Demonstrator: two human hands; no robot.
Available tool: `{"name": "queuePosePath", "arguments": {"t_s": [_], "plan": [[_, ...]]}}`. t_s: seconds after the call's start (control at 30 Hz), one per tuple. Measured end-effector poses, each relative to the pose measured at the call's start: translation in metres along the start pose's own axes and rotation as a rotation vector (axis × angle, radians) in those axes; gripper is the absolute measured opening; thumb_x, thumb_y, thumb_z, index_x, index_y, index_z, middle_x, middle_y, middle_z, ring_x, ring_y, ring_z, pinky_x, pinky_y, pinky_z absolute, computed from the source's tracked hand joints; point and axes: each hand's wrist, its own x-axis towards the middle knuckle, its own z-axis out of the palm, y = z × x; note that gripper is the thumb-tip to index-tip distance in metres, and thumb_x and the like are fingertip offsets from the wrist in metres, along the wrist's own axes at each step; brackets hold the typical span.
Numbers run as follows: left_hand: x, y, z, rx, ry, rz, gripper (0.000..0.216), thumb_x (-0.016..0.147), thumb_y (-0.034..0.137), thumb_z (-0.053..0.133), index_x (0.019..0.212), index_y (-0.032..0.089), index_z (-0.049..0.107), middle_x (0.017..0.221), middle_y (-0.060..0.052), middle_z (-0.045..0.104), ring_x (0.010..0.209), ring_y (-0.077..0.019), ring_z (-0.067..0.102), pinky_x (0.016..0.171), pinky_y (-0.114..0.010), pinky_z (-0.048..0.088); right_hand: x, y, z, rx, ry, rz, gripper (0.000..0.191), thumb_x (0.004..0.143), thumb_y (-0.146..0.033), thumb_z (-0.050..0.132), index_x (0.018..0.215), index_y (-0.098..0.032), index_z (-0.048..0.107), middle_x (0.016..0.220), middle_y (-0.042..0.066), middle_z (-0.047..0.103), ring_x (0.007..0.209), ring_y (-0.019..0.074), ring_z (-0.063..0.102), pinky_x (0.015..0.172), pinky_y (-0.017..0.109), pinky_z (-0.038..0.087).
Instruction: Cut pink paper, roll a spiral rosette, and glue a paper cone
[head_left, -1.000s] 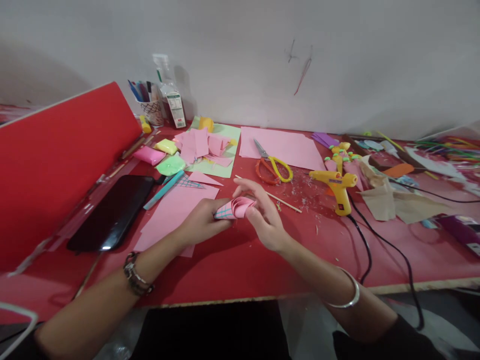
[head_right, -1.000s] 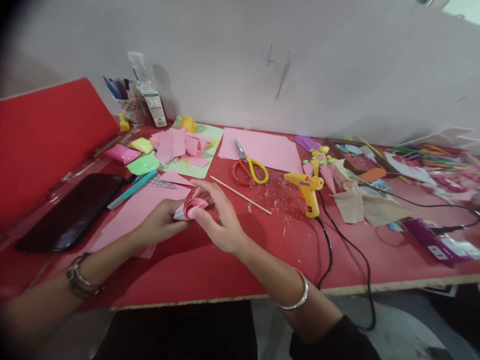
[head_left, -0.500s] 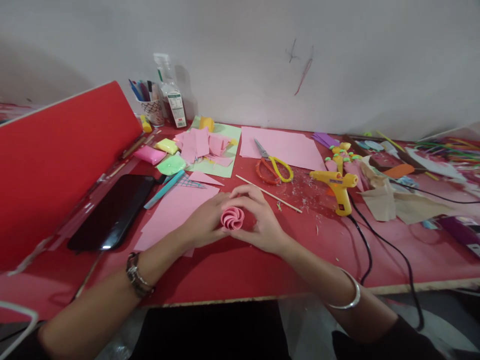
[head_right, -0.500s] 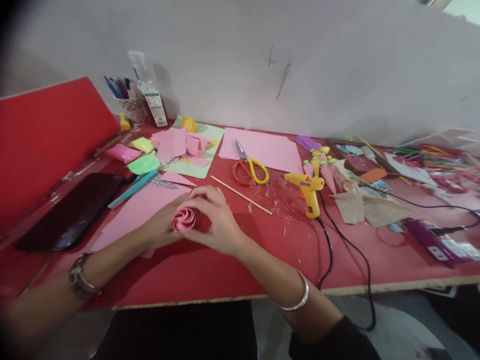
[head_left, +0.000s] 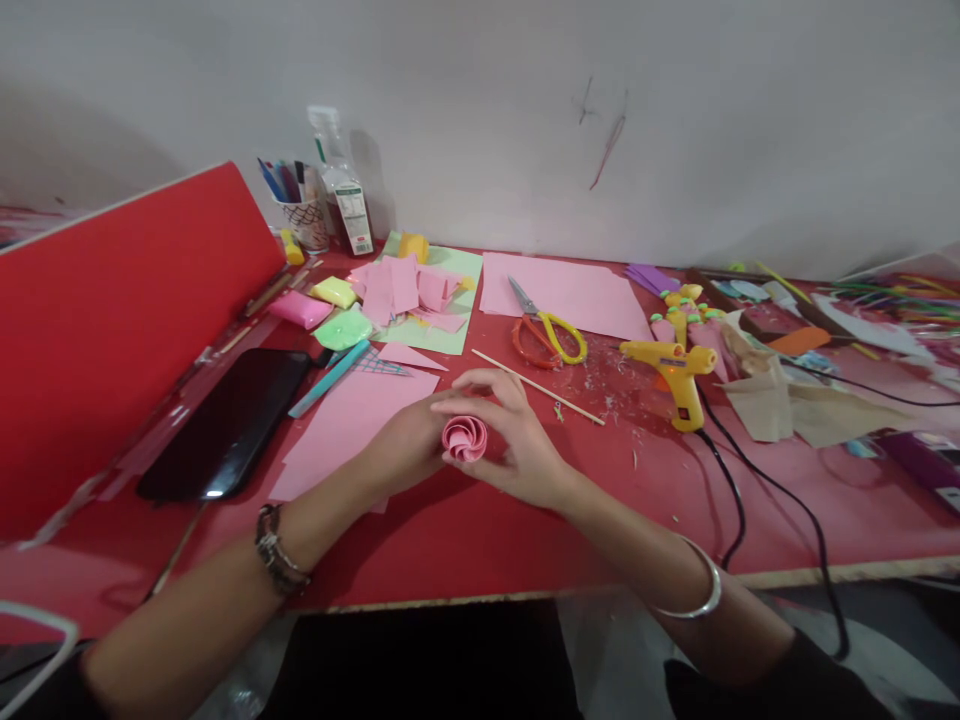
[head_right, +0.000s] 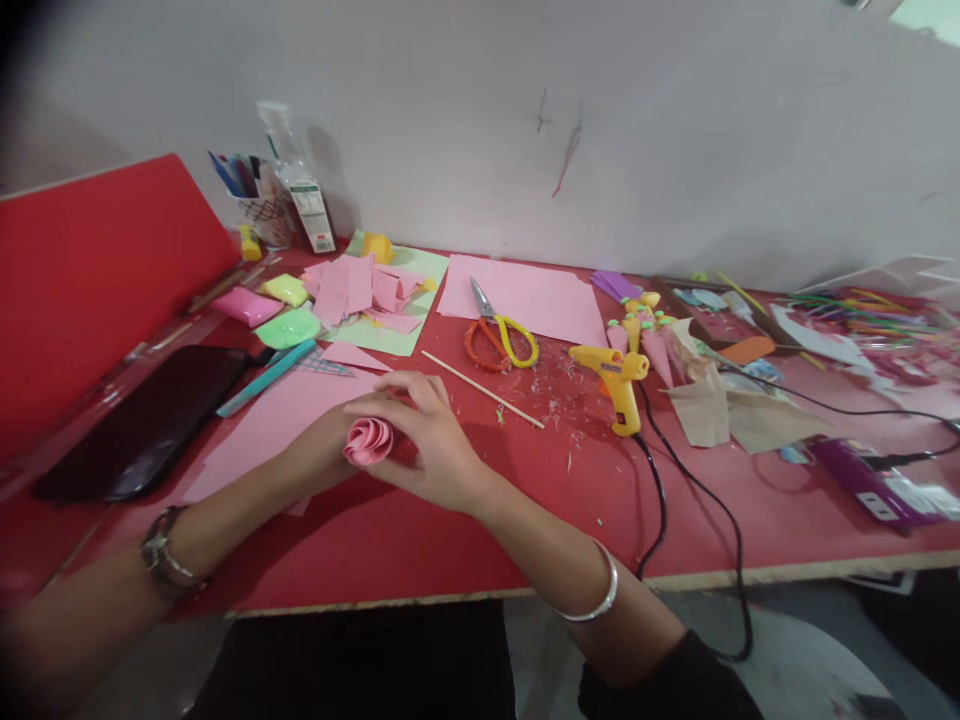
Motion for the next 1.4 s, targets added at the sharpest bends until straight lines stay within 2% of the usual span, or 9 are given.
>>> {"name": "queuePosePath", "arguments": {"t_s": [0.13,0.2,0.3,0.47,0.6,0.8,1.03,1.17,1.4], "plan": [[-0.002,0.002,-0.001,-0.046,0.037,-0.049,0.03,0.073,0.01,0.045,0.101,0.018,0.05,0.101,-0.004,0.059,0.088,-0.0159,0.056,0.071,-0.027,0.046,-0.001,0.001,0.001,0.029,-0.01,-0.003,0.03,0.071,-0.017,0.058,0.1,-0.023,0.054,0.104,0.005,0.045,0.1,0.0182,0.041,0.088,0.038,0.037],[-0.002,0.005,-0.003,-0.035,0.045,-0.067,0.024,0.072,0.01,0.044,0.093,0.017,0.053,0.092,-0.003,0.061,0.081,-0.0149,0.057,0.066,-0.025,0.046,0.0,0.001,0.0,0.036,0.007,0.002,0.027,0.07,-0.019,0.059,0.097,-0.023,0.054,0.102,0.005,0.046,0.098,0.018,0.043,0.086,0.038,0.037],[-0.002,0.007,-0.004,0.002,0.0,-0.04,0.007,0.072,0.017,0.045,0.075,0.015,0.051,0.077,-0.002,0.059,0.069,-0.014,0.054,0.058,-0.024,0.044,0.001,-0.001,-0.002,0.053,0.032,0.014,0.026,0.069,-0.024,0.061,0.094,-0.021,0.055,0.097,0.005,0.047,0.093,0.0176,0.045,0.084,0.037,0.038],[-0.002,0.012,-0.007,0.043,-0.082,0.022,0.013,0.072,0.025,0.041,0.064,0.016,0.043,0.061,0.0,0.05,0.055,-0.0119,0.046,0.049,-0.022,0.038,0.002,-0.001,-0.002,0.105,0.03,0.032,0.026,0.071,-0.032,0.058,0.093,-0.019,0.054,0.092,0.005,0.049,0.089,0.017,0.046,0.08,0.035,0.039],[-0.001,0.015,-0.008,-0.003,-0.087,0.007,0.01,0.072,0.023,0.041,0.066,0.016,0.044,0.062,0.0,0.051,0.056,-0.012,0.048,0.052,-0.022,0.038,0.002,0.0,-0.001,0.113,0.062,0.024,0.021,0.072,-0.034,0.057,0.087,-0.019,0.055,0.089,0.005,0.05,0.085,0.0162,0.046,0.077,0.033,0.04],[0.0,0.011,-0.008,-0.031,-0.014,-0.067,0.017,0.075,0.03,0.041,0.071,0.015,0.047,0.066,-0.002,0.056,0.06,-0.0133,0.051,0.055,-0.023,0.04,0.002,0.002,0.001,0.106,0.146,0.059,0.018,0.073,-0.032,0.057,0.082,-0.017,0.052,0.088,0.006,0.051,0.083,0.0162,0.047,0.075,0.032,0.04],[-0.001,0.013,-0.009,-0.141,-0.137,0.011,0.024,0.082,0.024,0.033,0.066,0.014,0.05,0.061,-0.001,0.055,0.056,-0.01,0.049,0.053,-0.02,0.04,0.002,0.006,0.002,0.194,0.11,0.132,0.018,0.077,-0.034,0.05,0.081,-0.017,0.054,0.089,0.006,0.05,0.087,0.0158,0.047,0.08,0.032,0.039],[0.0,0.014,-0.009,-0.261,-0.139,0.002,0.019,0.079,0.024,0.042,0.067,0.013,0.053,0.061,0.0,0.057,0.057,-0.0097,0.052,0.054,-0.02,0.041,0.002,0.008,0.003,0.291,0.09,0.197,0.025,0.08,-0.038,0.044,0.076,-0.017,0.056,0.088,0.005,0.049,0.088,0.0149,0.048,0.083,0.032,0.038],[0.0,0.012,-0.01,-0.431,-0.159,-0.21,0.02,0.075,0.025,0.047,0.061,0.013,0.055,0.053,0.002,0.056,0.044,-0.0063,0.048,0.045,-0.017,0.039,0.003,0.01,0.004,0.342,0.016,0.338,0.031,0.075,-0.045,0.049,0.079,-0.016,0.06,0.087,0.004,0.05,0.087,0.0149,0.049,0.08,0.031,0.041]]}}
